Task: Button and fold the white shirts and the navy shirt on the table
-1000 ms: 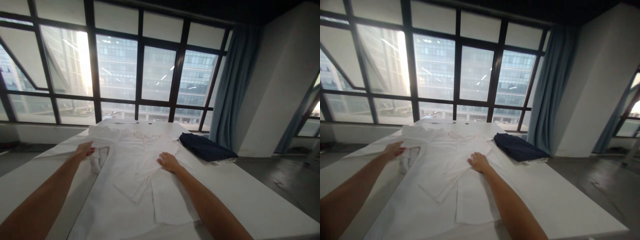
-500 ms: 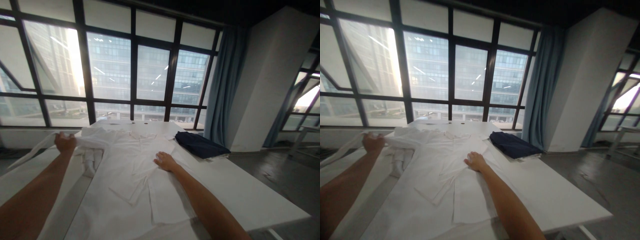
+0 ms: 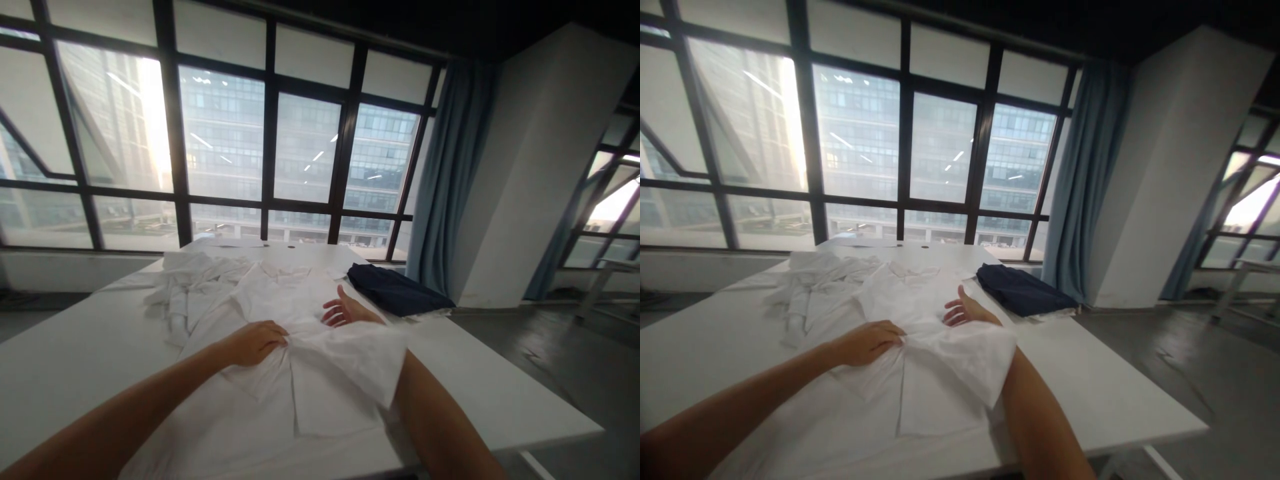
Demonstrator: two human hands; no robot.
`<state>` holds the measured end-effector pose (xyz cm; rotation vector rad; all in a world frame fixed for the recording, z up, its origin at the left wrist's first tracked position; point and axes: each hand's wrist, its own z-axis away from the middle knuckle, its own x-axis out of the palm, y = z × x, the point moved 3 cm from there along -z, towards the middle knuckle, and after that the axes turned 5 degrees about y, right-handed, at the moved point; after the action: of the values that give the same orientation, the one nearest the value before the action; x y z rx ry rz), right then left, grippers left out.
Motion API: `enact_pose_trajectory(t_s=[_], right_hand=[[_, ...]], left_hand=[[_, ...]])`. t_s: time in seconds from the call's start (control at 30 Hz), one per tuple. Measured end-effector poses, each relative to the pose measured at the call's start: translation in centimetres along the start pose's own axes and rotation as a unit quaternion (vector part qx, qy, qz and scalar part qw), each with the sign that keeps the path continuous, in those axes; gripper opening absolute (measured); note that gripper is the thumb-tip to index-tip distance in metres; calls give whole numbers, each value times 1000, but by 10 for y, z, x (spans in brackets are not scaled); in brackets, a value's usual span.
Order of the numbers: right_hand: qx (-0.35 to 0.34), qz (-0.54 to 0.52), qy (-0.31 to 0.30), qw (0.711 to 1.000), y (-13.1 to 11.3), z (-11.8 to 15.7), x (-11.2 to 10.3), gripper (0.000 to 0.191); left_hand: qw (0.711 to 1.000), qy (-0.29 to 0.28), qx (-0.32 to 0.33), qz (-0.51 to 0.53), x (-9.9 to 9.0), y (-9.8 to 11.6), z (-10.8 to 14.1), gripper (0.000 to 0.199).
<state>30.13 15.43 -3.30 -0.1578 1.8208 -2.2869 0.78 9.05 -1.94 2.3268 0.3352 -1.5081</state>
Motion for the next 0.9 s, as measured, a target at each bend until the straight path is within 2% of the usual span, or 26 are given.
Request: enact_pose_trajectory(t_s=[0.07, 0.17, 0.27, 0.33, 0.43, 0.57, 0.67, 0.8, 0.9], right_hand=[[43, 91, -48, 994, -4, 18, 0, 67], [85, 233, -82, 965, -11, 39, 4, 46], [166, 342, -117, 918, -14, 49, 12, 33], [193, 373, -122, 899, -15, 51, 18, 27], [174, 361, -90, 912, -15, 46, 21, 22], [109, 323, 6, 940, -16, 39, 11, 15], [100, 330, 24, 939, -15, 38, 3, 23], [154, 351, -73, 921, -13, 41, 5, 49], [165, 364, -132, 907, -16, 40, 8, 62]], left_hand=[[1000, 16, -12, 13, -7, -5, 3, 32], [997, 31, -37, 51, -10, -16, 9, 29], [991, 53, -114, 48, -9, -36, 15, 30], [981, 84, -174, -5, -11, -57, 21, 35], [957, 113, -240, -116, -15, -96, 34, 40], [925, 77, -311, -203, -19, -143, 57, 41], [912, 61, -346, -211, -24, -159, 64, 37], [895, 84, -382, -216, -40, -169, 53, 29], [852, 141, -443, -240, -55, -182, 52, 32]])
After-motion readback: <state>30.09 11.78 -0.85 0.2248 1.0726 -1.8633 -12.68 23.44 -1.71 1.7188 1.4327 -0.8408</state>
